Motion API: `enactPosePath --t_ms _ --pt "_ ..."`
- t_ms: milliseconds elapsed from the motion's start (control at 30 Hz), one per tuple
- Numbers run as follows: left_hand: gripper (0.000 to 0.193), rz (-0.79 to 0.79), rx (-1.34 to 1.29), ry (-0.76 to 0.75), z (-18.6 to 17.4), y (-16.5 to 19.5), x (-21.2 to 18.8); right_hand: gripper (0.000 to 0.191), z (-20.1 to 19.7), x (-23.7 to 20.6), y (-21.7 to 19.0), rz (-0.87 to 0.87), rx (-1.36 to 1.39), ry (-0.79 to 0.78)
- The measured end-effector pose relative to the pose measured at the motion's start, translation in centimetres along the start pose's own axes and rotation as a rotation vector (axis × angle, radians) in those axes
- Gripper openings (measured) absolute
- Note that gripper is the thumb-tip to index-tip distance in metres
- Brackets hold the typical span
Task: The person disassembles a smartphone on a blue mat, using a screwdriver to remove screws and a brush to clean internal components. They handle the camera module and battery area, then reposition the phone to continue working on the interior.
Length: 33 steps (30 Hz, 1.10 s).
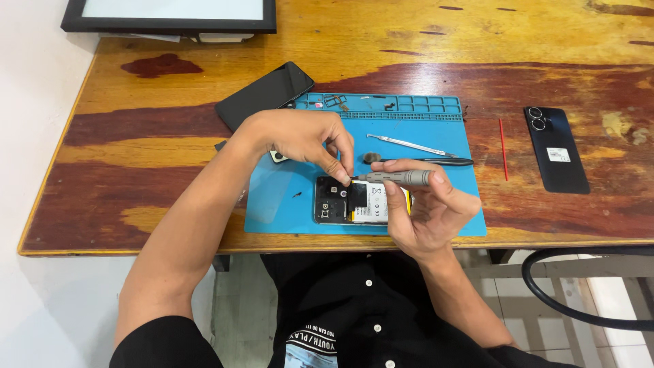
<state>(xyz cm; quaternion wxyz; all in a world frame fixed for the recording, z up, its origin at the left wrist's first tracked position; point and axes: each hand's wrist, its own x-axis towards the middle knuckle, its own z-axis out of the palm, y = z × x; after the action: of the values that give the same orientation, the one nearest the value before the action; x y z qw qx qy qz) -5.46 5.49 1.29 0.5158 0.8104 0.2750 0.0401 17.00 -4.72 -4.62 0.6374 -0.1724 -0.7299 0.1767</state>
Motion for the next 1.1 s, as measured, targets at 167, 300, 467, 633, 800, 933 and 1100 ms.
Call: enactPosePath --t_ms 167,300,467,633,800,933,1100 --pt "0.023 -0.03 0.115 0.043 0.1 0.1 0.1 0.071 -0.1 0.2 0.3 -0.008 -0.015 -0.062" --pt "0.028 -0.015 0.162 0.016 0.0 0.4 -0.1 0.069 0.1 0.5 0.6 0.026 -0.021 -0.135" --pt "0.033 -0.239 0.301 -0.003 0.2 1.2 -0.4 0.063 0.5 0.8 0.5 0.031 -0.079 -0.164" --pt "0.032 -0.219 0.302 -0.01 0.4 1.7 -0.5 0.062 0.6 1.0 0.3 0.029 -0.142 -0.192" --pt "0.032 -0.263 0.33 -0.001 0.4 1.8 -0.4 0.062 0.7 1.1 0.2 0.017 -0.169 -0.203" --pt "0.033 -0.252 0.333 -0.003 0.3 1.6 -0.3 0.063 0.6 1.1 0.3 0.002 -0.171 -0.218" --pt "0.034 -0.217 0.323 -0.005 0.1 1.1 -0.2 0.063 0.5 1.2 0.5 -0.002 -0.157 -0.226"
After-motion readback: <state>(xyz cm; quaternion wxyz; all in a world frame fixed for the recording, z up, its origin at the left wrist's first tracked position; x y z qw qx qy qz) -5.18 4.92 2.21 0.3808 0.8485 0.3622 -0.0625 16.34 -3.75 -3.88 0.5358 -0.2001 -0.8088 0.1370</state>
